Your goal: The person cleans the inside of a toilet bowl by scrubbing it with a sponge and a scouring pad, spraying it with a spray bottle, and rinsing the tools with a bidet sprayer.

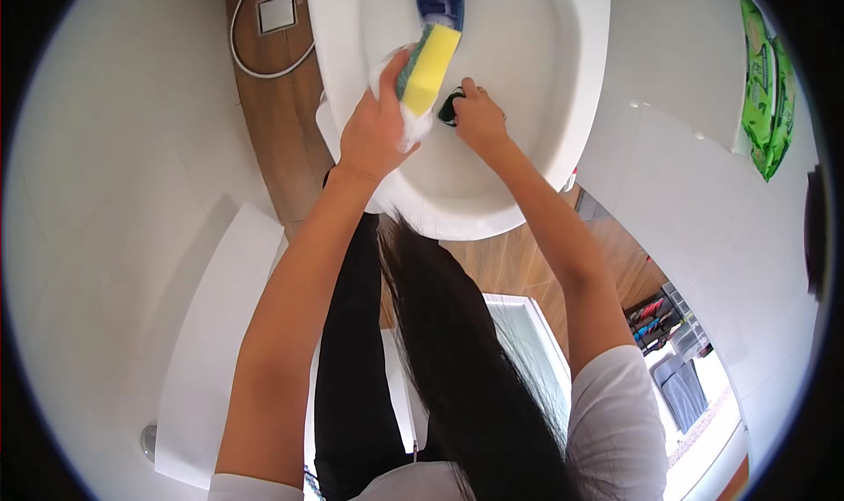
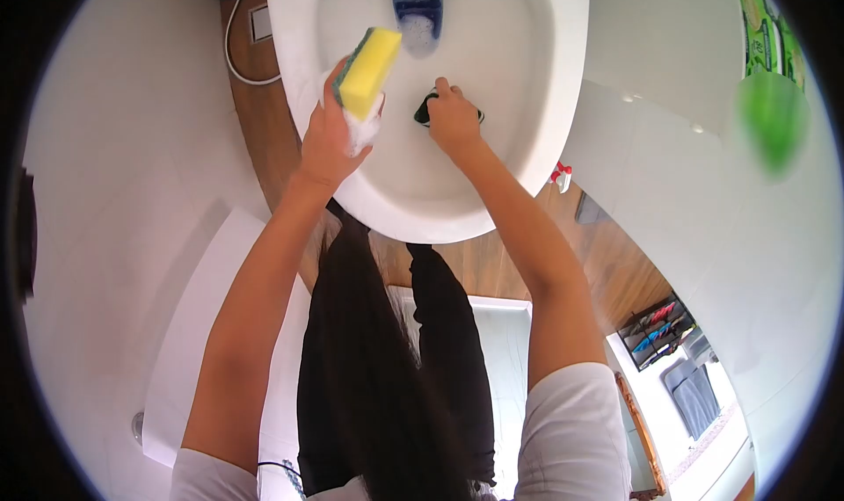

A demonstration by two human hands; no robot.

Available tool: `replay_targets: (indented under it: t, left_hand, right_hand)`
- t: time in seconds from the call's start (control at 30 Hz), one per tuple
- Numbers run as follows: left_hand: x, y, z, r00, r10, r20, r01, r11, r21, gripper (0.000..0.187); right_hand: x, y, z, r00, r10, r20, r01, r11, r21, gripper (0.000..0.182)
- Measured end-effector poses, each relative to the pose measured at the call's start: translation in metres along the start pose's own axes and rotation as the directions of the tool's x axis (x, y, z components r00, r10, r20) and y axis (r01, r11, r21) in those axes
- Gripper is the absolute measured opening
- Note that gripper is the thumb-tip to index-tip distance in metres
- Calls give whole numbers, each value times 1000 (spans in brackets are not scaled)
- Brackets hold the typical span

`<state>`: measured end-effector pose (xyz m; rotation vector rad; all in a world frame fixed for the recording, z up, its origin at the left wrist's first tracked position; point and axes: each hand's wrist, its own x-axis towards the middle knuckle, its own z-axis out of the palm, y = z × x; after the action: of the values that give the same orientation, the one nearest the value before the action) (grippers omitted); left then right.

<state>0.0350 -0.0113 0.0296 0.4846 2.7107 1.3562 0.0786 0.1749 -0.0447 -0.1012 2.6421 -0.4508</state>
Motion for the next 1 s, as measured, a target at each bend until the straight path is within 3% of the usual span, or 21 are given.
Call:
replay_targets:
  t: [0.07, 0.17, 0.27, 0.3, 0.37, 0.43, 0.47, 0.5, 0.53, 0.57, 0.63, 0.67, 0.7, 0.8, 0.87, 0.9, 0.93, 0.97, 1.0]
  left_hand:
    - [-5, 3, -1, 1000, -8, 4, 9, 1000, -13, 69]
    - [-1, 7, 0, 999, -38, -15, 38, 999, -8, 70]
    - [-2, 5, -2, 1000, -24, 2, 24, 1000, 11, 70]
    - [-2, 5, -5, 997, -64, 31, 64, 998, 9, 70]
    - [-1, 7, -3, 992, -107, 63, 107, 994, -5, 70]
    - [0, 6, 0, 997, -1, -77, 0, 1000, -23, 70]
    - [-1, 6, 3, 997, -4, -83, 1, 1000, -28, 70]
    - [-1, 5, 4, 998, -24, -57, 24, 1000, -7, 72]
    - [-1, 5, 4, 998, -45, -32, 46, 999, 17, 74]
    - [0, 6, 3, 998, -47, -39, 48, 999, 16, 74]
    - [-2, 8, -1, 996, -79, 29, 77, 996, 49, 75]
    - [-1, 8, -1, 997, -68, 27, 66, 997, 48, 75]
    - [-1, 8, -1, 995, -93, 39, 92, 995, 45, 75]
    - [-2, 4, -2, 994, -99, 49, 98, 995, 37, 73]
    - [-3, 3, -1, 996, -84, 42, 83, 996, 22, 72]
    - [-3, 2, 3, 994, -107, 28, 106, 994, 30, 71]
    - [-2, 0, 4, 992, -127, 10, 127, 991, 41, 70]
    - [-1, -2, 4, 993, -118, 0, 117, 992, 43, 70]
    - [-1, -4, 5, 995, -103, -15, 104, 994, 34, 74]
  right_hand:
    - [-30, -12, 5, 983, 86, 164, -92, 995, 32, 5]
    - [-65, -24, -34, 919, 13, 393, -96, 977, 192, 4]
    - [-4, 11, -8, 999, 14, 48, -7, 991, -137, 5]
    - [14, 10, -7, 997, -22, -74, 13, 992, -129, 8]
    - [22, -8, 13, 989, 91, -118, -89, 996, 27, 10]
    - [3, -16, 13, 950, 214, 227, -302, 817, 491, 11]
    - [-16, -16, 1, 915, 67, 398, -301, 769, 564, 16]
    - [-32, -5, 6, 792, -34, 609, -467, 608, 642, 22]
    - [-41, -5, -11, 783, -61, 620, -288, 847, 446, 23]
    - [-44, -5, -30, 767, -83, 636, -62, 978, 201, 24]
    - [-20, 21, -42, 792, 86, 604, 61, 974, -217, 10]
    - [-4, 35, -49, 923, 20, 384, 137, 916, -377, 10]
    - [8, 43, -57, 984, -91, 153, 160, 825, -541, 10]
    - [22, 38, -75, 986, -102, 129, 162, 751, -641, 12]
    - [-15, 28, -51, 965, -72, 251, 206, 804, -557, 11]
    - [-40, 15, -39, 949, -28, 315, 149, 918, -368, 13]
    - [-58, -7, -29, 922, -37, 385, 182, 920, -346, 18]
    - [-61, -27, -34, 881, 0, 473, 117, 969, -218, 18]
    - [-64, -29, -25, 894, -32, 447, 78, 993, -86, 16]
